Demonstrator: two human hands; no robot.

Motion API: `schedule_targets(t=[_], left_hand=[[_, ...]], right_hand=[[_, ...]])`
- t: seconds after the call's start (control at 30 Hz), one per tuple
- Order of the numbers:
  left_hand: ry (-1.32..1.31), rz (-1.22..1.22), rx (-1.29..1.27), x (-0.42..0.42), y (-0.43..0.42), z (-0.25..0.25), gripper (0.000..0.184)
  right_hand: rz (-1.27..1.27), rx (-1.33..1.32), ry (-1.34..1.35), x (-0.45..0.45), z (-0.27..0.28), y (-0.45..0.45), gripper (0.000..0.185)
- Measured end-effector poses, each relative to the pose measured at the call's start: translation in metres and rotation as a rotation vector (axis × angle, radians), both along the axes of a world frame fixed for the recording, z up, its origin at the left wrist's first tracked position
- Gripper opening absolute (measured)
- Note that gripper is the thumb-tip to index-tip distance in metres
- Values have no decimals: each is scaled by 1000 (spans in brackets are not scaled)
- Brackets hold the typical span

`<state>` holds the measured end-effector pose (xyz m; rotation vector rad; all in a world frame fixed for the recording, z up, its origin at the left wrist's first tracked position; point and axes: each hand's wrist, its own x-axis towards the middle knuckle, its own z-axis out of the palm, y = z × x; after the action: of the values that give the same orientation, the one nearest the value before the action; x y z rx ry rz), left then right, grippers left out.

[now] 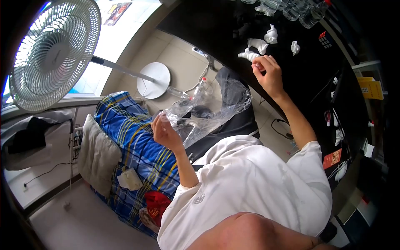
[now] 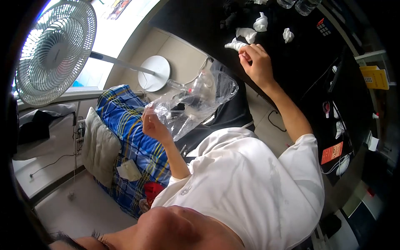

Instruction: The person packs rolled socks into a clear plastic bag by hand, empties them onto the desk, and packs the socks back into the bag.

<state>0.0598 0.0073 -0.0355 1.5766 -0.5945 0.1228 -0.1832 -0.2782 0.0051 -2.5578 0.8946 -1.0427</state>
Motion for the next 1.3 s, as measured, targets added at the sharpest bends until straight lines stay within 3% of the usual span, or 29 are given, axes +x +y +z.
schedule_targets(t=[0.13, 0.2, 0.33, 0.4, 0.47, 0.53, 0.6, 0.67, 0.7, 0.77, 0.9, 1.0, 1.13, 1.3], left_hand=[[-16, 5, 13, -3, 1, 3, 14], [-35, 5, 27, -3, 1, 5, 14], [-113, 13, 80, -3, 3, 5, 15], [-129, 7, 99, -4, 4, 5, 15], [-134, -30, 119, -6, 3, 7, 15], [-159, -34, 127, -7, 2, 8, 15], [-184, -39, 136, -7, 1, 9, 15], [-189, -47, 122, -7, 0, 9, 16], [-188, -46, 123, -7, 0, 9, 16], [-182, -56, 106, -7, 0, 7, 16], [-194, -60, 94, -6, 0, 6, 16], [-169, -70, 74, -7, 1, 9, 16], [-222, -77, 36, -3, 2, 7, 18], [-365, -50, -37, 4, 9, 13, 20]], right_hand=[[73, 190, -251, -8, -4, 1, 14], [184, 467, -573, -9, -12, 3, 16], [404, 333, -619, -7, 2, 15, 15], [560, 246, -512, -3, 19, 28, 15], [700, 388, -303, 0, 26, 43, 14], [791, 270, -178, 8, 23, 52, 13], [807, 384, -54, 6, 17, 57, 10], [837, 473, -97, 10, 12, 64, 5], [837, 474, -96, 14, 13, 63, 5], [847, 233, -88, 21, 18, 62, 17], [741, 394, -38, 10, 5, 50, 35], [577, 240, -72, 5, 7, 44, 35], [368, 289, -117, 12, 5, 49, 15], [416, 255, 31, 15, 4, 49, 9]])
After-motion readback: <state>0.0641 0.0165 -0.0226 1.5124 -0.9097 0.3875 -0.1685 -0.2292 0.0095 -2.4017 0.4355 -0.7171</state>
